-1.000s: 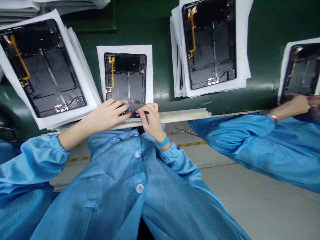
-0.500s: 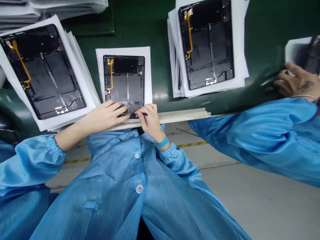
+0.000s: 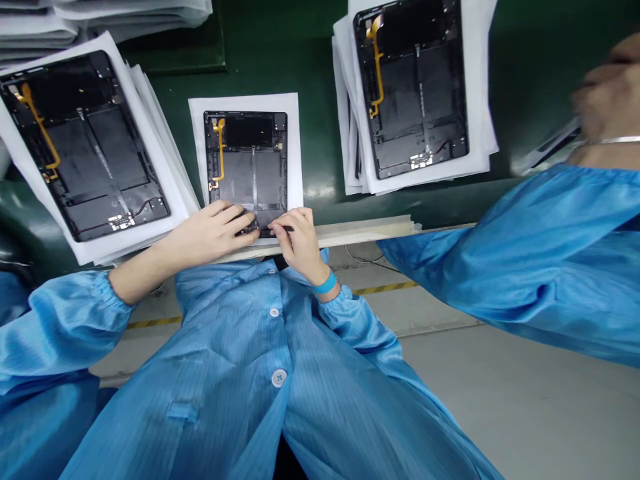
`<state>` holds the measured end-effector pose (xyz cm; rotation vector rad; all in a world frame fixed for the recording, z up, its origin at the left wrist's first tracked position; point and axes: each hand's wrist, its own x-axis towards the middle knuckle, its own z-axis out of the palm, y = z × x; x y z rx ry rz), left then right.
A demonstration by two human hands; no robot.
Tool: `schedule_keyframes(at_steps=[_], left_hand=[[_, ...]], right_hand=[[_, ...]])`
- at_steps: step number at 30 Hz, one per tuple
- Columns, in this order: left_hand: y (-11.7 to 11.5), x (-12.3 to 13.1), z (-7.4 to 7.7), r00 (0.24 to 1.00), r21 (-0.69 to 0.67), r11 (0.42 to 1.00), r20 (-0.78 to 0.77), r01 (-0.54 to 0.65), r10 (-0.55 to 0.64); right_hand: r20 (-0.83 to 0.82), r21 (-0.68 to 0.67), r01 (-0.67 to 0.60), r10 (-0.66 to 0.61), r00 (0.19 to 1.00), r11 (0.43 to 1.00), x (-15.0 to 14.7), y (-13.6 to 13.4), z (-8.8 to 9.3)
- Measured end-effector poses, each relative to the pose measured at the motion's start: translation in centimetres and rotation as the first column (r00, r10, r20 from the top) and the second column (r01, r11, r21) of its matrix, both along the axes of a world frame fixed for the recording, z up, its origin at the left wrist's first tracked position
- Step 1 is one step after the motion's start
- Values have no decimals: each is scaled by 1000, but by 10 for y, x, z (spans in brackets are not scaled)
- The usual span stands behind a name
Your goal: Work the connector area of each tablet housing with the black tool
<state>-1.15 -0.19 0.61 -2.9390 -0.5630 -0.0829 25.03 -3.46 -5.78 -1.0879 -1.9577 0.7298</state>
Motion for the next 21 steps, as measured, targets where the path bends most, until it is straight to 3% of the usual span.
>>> schedule_keyframes(at_steps=[3, 9, 16, 21], left_hand=[[-1, 3, -1, 998, 5, 1000, 55, -5, 5], [-11, 12, -1, 990, 44, 995, 116, -90, 84], [-14, 7, -5, 983, -117, 981, 85, -153, 164], [-13, 2, -9, 983, -90, 986, 104, -144, 153]], right_hand=[[1, -37, 2, -2, 1000, 999, 0, 0, 0], [-10, 13, 19, -19, 1000, 1000, -1, 0, 0], [-16, -58, 2, -3, 1000, 998, 1, 1, -1], [-30, -12, -6, 6, 1000, 1000, 1, 1, -2]])
